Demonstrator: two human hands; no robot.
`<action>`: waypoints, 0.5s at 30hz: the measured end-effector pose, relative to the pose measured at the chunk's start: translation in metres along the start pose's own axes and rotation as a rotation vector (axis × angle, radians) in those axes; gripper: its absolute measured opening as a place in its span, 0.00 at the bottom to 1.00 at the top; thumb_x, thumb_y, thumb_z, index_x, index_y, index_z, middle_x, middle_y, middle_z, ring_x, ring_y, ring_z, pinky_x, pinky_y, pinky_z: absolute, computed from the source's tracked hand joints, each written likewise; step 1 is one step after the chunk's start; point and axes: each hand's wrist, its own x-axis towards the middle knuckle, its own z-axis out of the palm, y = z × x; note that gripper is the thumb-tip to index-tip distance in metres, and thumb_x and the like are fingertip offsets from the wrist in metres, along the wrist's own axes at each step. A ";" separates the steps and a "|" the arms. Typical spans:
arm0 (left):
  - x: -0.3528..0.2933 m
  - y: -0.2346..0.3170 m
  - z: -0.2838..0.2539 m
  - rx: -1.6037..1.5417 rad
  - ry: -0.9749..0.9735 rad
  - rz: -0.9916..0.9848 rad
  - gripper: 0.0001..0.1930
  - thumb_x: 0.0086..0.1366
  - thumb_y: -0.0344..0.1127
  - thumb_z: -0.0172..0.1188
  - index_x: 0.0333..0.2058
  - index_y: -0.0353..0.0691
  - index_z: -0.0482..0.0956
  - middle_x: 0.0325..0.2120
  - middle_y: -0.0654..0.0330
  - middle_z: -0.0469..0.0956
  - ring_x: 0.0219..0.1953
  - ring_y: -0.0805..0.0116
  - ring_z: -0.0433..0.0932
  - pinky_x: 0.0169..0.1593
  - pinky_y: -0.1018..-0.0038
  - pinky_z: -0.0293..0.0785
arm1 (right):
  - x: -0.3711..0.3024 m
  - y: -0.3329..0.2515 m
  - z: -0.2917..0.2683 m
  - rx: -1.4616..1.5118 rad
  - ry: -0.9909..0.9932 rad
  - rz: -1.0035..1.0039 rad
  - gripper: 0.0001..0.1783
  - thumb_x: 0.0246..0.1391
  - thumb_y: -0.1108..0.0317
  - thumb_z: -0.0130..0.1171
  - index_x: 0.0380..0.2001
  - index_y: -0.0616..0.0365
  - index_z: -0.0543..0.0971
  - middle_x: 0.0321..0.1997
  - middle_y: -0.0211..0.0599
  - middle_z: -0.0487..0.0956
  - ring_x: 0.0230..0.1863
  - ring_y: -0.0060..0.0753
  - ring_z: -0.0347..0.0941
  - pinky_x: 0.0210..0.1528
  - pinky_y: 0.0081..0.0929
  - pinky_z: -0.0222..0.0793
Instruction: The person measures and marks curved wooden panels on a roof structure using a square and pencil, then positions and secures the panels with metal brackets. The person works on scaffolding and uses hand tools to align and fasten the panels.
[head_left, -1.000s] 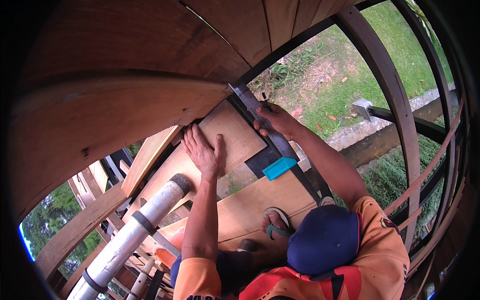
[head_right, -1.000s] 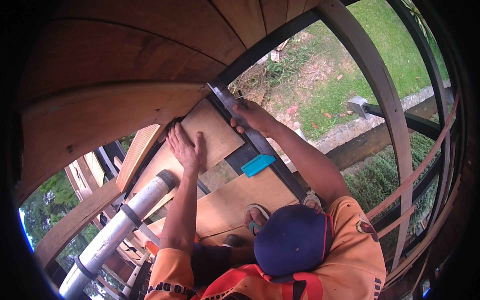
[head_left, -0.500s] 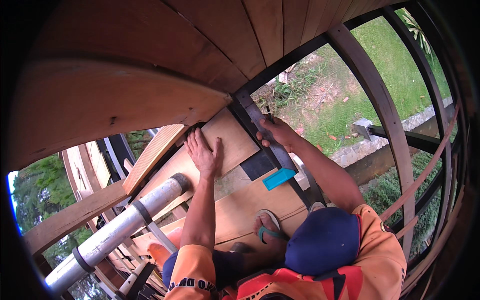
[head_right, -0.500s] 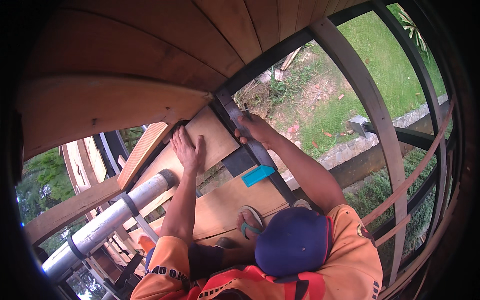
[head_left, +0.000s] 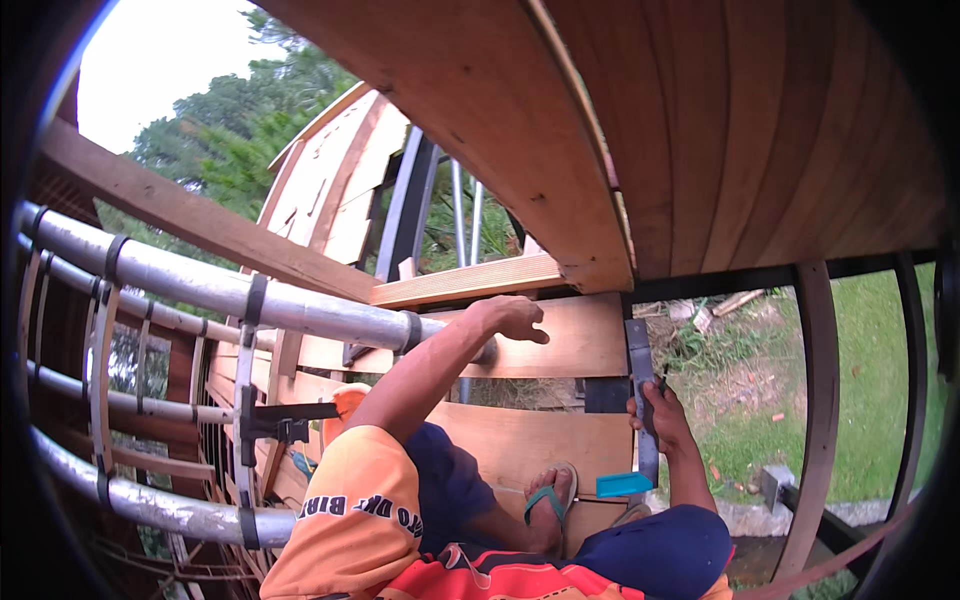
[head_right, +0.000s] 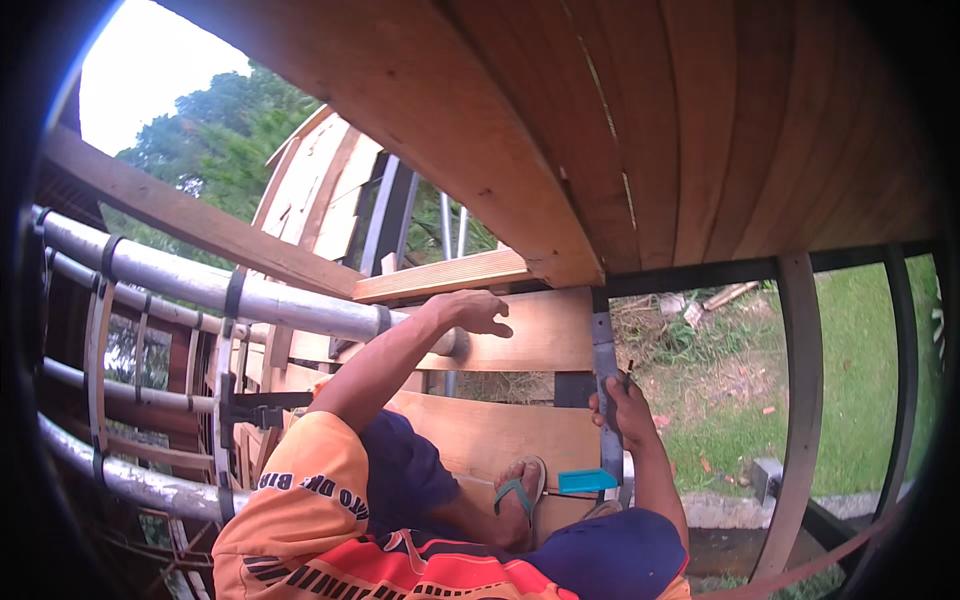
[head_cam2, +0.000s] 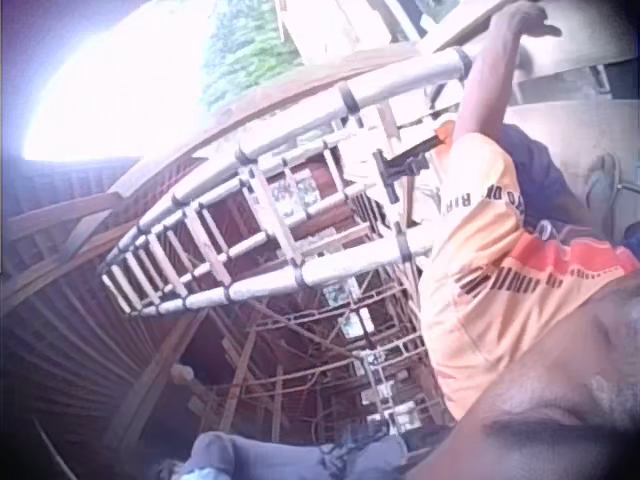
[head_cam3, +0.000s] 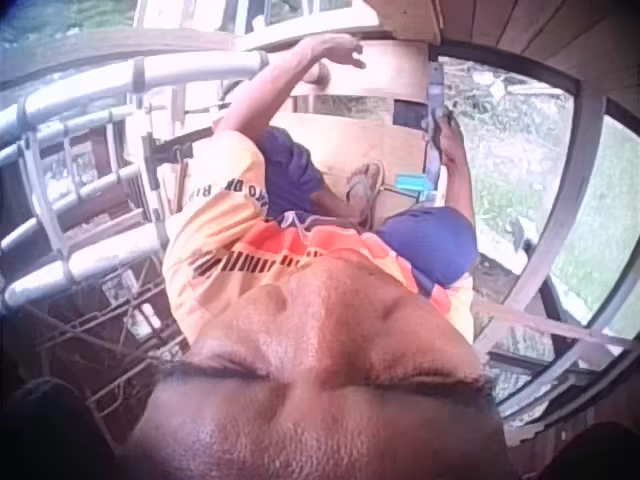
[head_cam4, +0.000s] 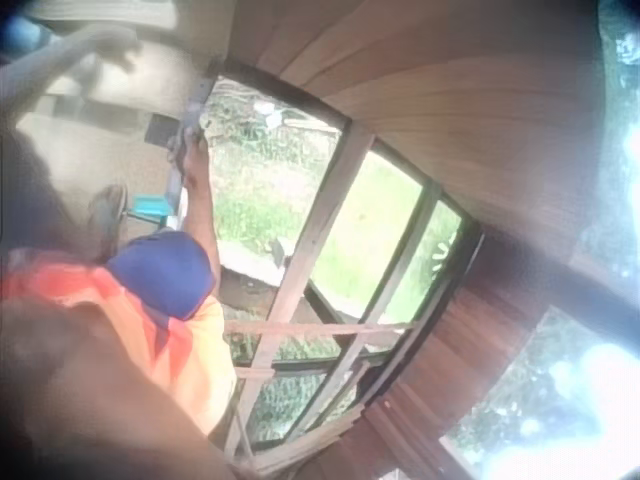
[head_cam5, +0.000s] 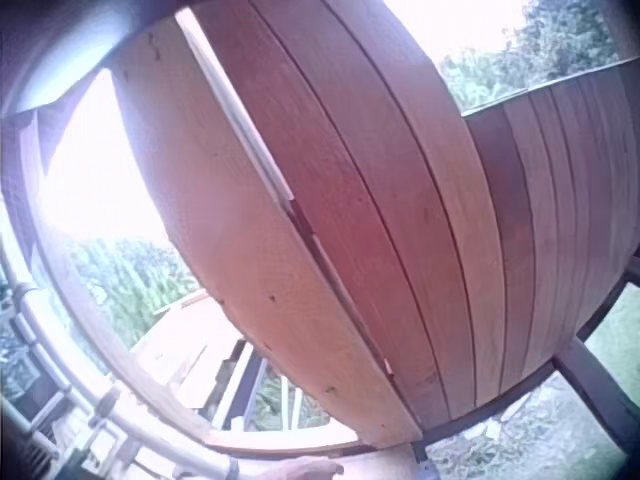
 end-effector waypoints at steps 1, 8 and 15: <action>-0.032 -0.002 -0.005 -0.006 0.118 0.039 0.36 0.67 0.60 0.59 0.60 0.34 0.75 0.63 0.44 0.71 0.62 0.46 0.73 0.66 0.58 0.68 | -0.001 -0.003 0.010 -0.020 -0.031 0.010 0.18 0.69 0.51 0.56 0.46 0.53 0.70 0.27 0.39 0.78 0.20 0.28 0.72 0.22 0.26 0.70; -0.335 -0.020 -0.010 0.067 1.171 -0.168 0.34 0.66 0.59 0.62 0.59 0.36 0.73 0.66 0.47 0.67 0.68 0.48 0.65 0.72 0.55 0.57 | -0.013 -0.070 0.086 -0.502 -0.291 -0.079 0.20 0.70 0.53 0.52 0.50 0.59 0.73 0.25 0.39 0.79 0.18 0.27 0.73 0.23 0.26 0.72; -0.513 -0.072 0.097 0.021 1.111 -1.142 0.30 0.70 0.50 0.58 0.61 0.31 0.71 0.61 0.44 0.70 0.63 0.47 0.67 0.68 0.57 0.60 | 0.023 -0.086 0.123 -0.623 -0.586 0.044 0.20 0.72 0.52 0.49 0.44 0.61 0.73 0.30 0.36 0.80 0.23 0.22 0.75 0.28 0.24 0.72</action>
